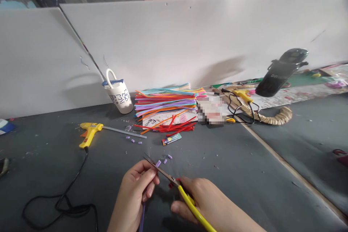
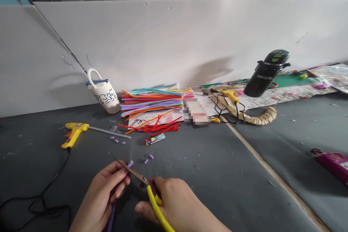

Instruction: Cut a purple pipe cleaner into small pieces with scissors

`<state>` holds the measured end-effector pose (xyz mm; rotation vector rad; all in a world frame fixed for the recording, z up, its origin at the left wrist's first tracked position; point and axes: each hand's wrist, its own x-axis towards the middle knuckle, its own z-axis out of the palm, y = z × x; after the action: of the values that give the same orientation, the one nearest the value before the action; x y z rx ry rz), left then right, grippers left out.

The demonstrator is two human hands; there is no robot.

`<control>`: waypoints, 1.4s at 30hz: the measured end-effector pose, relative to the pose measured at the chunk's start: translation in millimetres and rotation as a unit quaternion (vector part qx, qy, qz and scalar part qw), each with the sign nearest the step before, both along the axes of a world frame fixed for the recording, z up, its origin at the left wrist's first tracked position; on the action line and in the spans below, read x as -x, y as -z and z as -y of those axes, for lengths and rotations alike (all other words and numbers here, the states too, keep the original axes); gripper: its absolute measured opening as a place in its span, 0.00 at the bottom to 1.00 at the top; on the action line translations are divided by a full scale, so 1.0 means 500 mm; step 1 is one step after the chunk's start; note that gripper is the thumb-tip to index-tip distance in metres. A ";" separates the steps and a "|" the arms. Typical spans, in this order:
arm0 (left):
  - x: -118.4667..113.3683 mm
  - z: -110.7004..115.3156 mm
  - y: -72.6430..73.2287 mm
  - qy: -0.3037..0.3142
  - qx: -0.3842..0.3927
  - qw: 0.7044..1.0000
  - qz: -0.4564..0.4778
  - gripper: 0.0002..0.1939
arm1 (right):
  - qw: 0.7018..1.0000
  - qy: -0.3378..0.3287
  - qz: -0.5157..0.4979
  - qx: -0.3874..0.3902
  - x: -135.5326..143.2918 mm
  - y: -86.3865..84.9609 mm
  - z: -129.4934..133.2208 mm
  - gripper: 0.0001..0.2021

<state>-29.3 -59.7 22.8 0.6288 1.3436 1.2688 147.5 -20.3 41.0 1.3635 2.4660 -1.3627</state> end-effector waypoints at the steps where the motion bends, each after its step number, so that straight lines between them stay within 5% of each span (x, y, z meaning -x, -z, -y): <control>1: 0.000 -0.001 0.000 0.002 0.001 1.000 -0.003 0.09 | 1.000 0.000 0.001 0.000 0.001 0.001 -0.001 0.18; 42: -0.002 -0.010 0.006 0.012 0.057 0.997 0.045 0.09 | 1.000 0.007 -0.006 0.030 0.004 0.018 0.007 0.18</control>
<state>-28.2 -54.5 19.6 0.5015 1.3209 1.1789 145.3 -23.7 31.8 1.3654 2.4067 -1.4406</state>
